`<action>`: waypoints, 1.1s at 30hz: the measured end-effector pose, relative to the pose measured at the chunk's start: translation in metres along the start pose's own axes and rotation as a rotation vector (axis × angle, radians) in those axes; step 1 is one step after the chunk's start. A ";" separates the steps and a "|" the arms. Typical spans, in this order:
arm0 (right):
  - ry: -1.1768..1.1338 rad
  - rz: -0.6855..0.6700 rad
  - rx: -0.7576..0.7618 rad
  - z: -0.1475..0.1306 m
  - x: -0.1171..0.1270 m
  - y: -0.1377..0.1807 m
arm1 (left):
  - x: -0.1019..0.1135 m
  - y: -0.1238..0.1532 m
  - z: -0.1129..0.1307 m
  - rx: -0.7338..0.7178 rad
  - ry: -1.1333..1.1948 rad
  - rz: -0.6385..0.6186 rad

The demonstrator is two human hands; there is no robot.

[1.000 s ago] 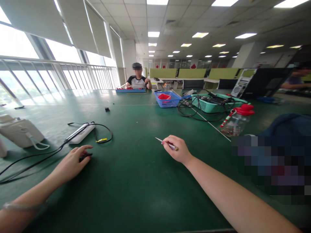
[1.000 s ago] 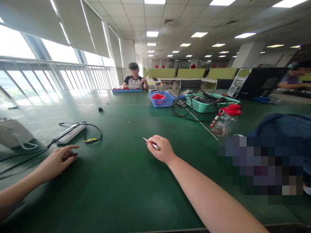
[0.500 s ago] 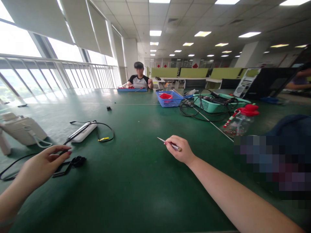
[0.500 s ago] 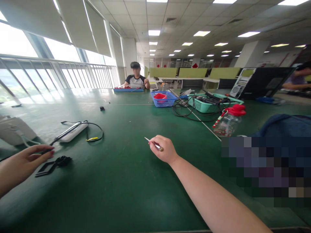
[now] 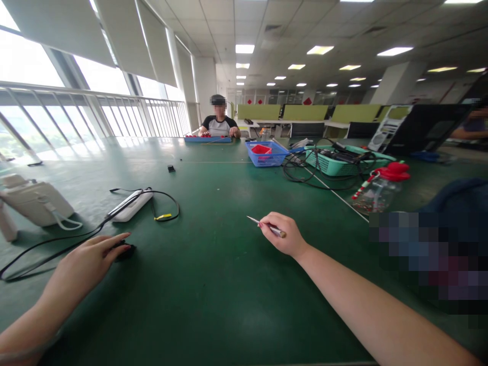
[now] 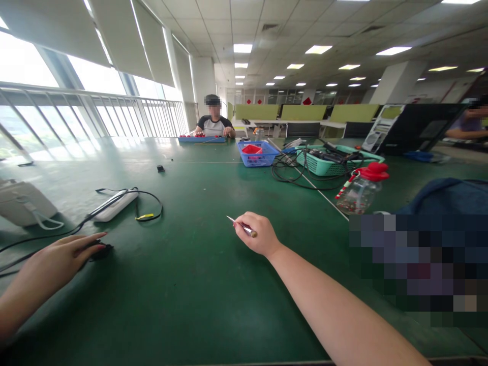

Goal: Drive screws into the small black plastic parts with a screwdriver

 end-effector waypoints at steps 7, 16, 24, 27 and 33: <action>-0.001 -0.022 0.008 -0.001 -0.003 0.000 | -0.005 0.007 0.008 -0.104 -0.088 0.035; 0.013 -0.026 0.006 -0.002 -0.002 0.001 | -0.006 0.017 0.014 -0.236 -0.178 0.124; 0.007 -0.041 0.011 -0.002 -0.003 0.001 | -0.012 0.016 0.005 -0.170 -0.097 -0.004; 0.006 -0.043 0.015 -0.002 -0.003 0.001 | -0.001 0.018 -0.008 -0.021 -0.101 0.031; 0.007 -0.047 0.015 -0.002 -0.004 0.001 | -0.024 0.024 -0.038 0.077 0.037 -0.160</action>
Point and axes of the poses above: each hand's wrist, its own y-axis away from the middle knuckle, its own x-axis out of the back of the hand, z = x × y, the point moved 7 cm from there along -y, towards the middle knuckle, and after that the axes turned 1 degree about -x, right-handed, at the moved point
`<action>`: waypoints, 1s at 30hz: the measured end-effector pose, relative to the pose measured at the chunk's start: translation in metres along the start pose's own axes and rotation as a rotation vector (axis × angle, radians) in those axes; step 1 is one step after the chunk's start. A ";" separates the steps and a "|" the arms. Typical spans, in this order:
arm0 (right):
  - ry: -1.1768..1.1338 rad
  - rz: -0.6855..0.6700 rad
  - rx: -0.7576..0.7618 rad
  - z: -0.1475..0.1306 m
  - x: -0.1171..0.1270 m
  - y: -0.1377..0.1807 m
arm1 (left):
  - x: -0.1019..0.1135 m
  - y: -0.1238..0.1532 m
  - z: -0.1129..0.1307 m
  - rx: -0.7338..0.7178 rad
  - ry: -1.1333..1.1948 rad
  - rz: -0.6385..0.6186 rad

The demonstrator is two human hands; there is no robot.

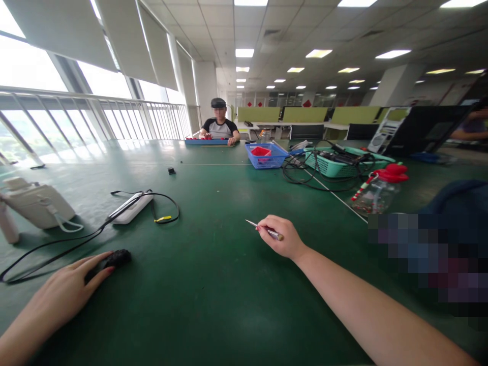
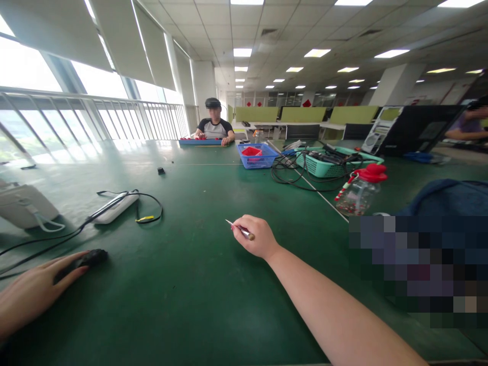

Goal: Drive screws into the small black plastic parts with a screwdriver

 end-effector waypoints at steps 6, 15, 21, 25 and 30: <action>0.010 0.015 -0.005 -0.001 0.001 0.000 | 0.009 0.000 -0.017 0.109 0.093 0.061; 0.010 0.035 0.003 -0.002 0.002 0.000 | 0.025 0.000 0.034 -0.148 0.140 0.122; 0.004 0.023 0.003 -0.002 0.002 0.000 | 0.019 -0.005 0.025 -0.179 0.108 0.149; 0.006 0.020 0.003 -0.001 0.002 0.000 | 0.019 -0.004 0.020 -0.192 0.113 0.125; 0.004 0.023 0.011 -0.002 0.002 0.000 | 0.007 -0.010 0.009 -0.213 0.175 0.046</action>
Point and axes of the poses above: each hand's wrist, its own y-axis away from the middle knuckle, its own x-axis out of the back of the hand, z = x × y, the point moved 7 cm from there along -y, towards the middle knuckle, and after that the axes turned 1 degree about -x, right-handed, at the moved point
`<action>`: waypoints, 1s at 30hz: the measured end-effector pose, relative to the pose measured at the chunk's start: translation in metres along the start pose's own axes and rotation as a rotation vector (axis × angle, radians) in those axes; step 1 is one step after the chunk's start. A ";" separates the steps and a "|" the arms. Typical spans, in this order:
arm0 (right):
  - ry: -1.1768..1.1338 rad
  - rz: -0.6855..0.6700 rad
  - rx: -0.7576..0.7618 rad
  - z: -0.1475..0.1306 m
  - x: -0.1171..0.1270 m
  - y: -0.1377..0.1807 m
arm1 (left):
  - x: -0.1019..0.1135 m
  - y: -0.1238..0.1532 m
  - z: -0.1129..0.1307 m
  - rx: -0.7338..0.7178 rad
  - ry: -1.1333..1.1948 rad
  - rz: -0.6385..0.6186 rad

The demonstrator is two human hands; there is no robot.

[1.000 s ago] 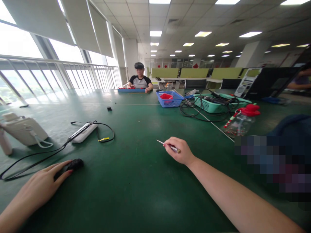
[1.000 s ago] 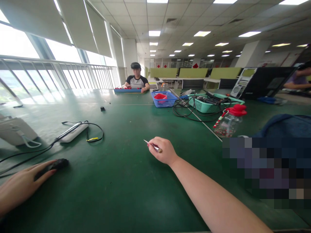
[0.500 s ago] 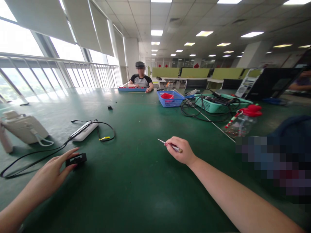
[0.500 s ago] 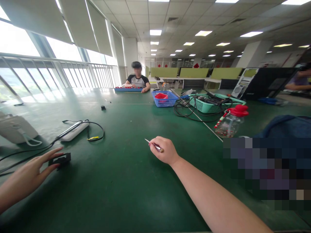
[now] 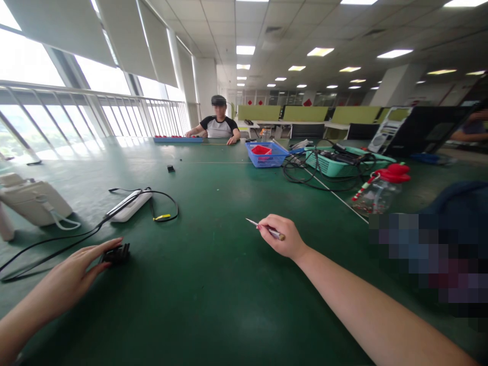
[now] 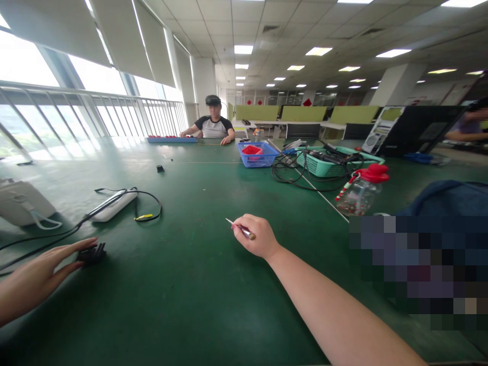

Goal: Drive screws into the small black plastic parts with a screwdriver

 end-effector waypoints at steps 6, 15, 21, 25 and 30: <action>0.011 -0.006 -0.003 0.001 -0.001 0.000 | -0.005 -0.006 -0.009 -0.056 0.019 -0.015; 0.010 -0.006 -0.003 0.002 -0.002 0.001 | -0.010 -0.010 -0.016 -0.004 0.108 -0.133; -0.001 -0.008 -0.009 0.003 -0.002 0.001 | -0.002 -0.014 0.008 0.023 0.125 -0.184; -0.044 0.009 -0.022 0.003 -0.002 -0.001 | 0.013 -0.024 0.075 -0.046 0.137 -0.203; 0.012 0.013 -0.055 0.006 -0.004 -0.003 | 0.026 -0.052 0.204 -0.352 0.169 0.008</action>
Point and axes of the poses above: each hand's wrist, its own y-axis away from the middle knuckle, its own x-axis out of the back of the hand, z = x × y, the point moved 7 cm from there along -y, towards the middle knuckle, and after that the axes turned 1 degree about -x, right-handed, at the moved point
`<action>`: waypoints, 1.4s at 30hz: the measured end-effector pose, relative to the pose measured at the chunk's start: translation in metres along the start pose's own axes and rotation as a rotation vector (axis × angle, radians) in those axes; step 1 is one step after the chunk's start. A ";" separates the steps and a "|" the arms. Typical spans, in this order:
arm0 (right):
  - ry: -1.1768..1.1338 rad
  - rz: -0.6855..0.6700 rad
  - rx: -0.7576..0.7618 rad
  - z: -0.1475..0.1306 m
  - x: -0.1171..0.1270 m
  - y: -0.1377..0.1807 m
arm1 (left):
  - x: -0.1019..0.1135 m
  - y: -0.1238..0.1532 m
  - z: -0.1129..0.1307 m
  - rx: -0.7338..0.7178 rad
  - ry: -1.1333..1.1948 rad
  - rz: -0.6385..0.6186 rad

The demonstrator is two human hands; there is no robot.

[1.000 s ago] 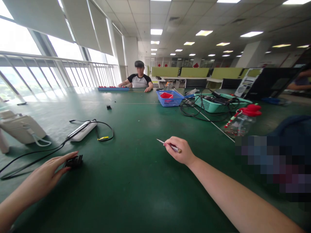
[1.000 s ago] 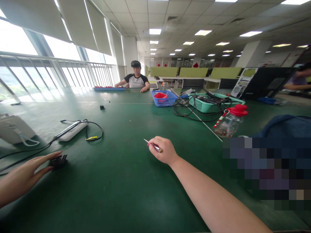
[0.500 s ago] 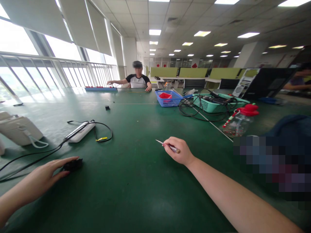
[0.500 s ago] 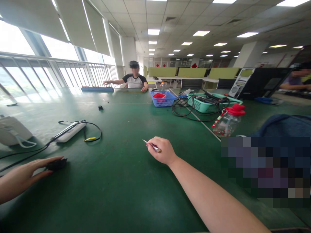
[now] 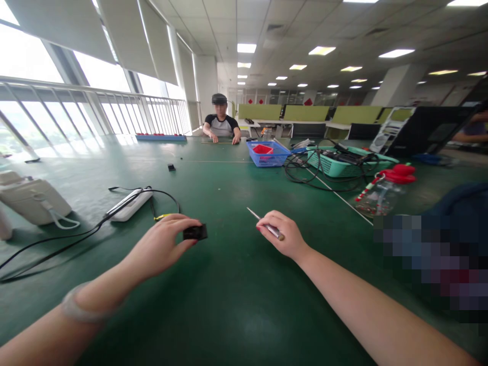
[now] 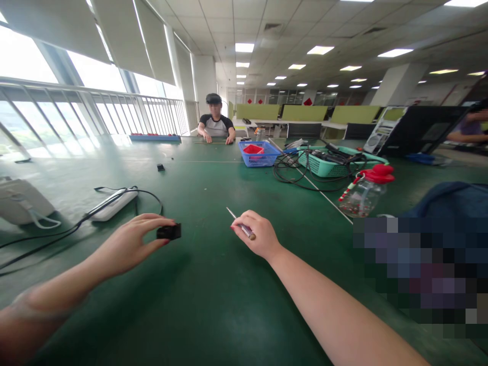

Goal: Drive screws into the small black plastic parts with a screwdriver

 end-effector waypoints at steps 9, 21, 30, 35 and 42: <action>0.033 0.110 -0.039 -0.001 0.012 -0.001 | -0.077 -0.085 0.071 -0.140 0.033 0.027; 0.149 -0.163 0.286 -0.043 -0.014 0.003 | -0.101 -0.095 0.034 0.025 0.332 0.038; 0.319 -0.251 0.345 -0.045 -0.022 0.001 | -0.102 -0.097 0.029 0.047 0.383 0.023; 0.367 -0.248 0.349 -0.045 -0.024 0.001 | -0.100 -0.097 0.028 0.043 0.409 0.009; 0.501 -0.310 0.394 -0.051 -0.040 0.003 | -0.102 -0.098 0.023 0.087 0.505 -0.002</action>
Point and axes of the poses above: each hand's wrist, its own y-axis away from the middle knuckle, its own x-axis out of the back of the hand, z = x × y, the point moved 7 cm from there along -y, towards the middle knuckle, and after that the axes turned 1 degree about -x, right-handed, at the moved point
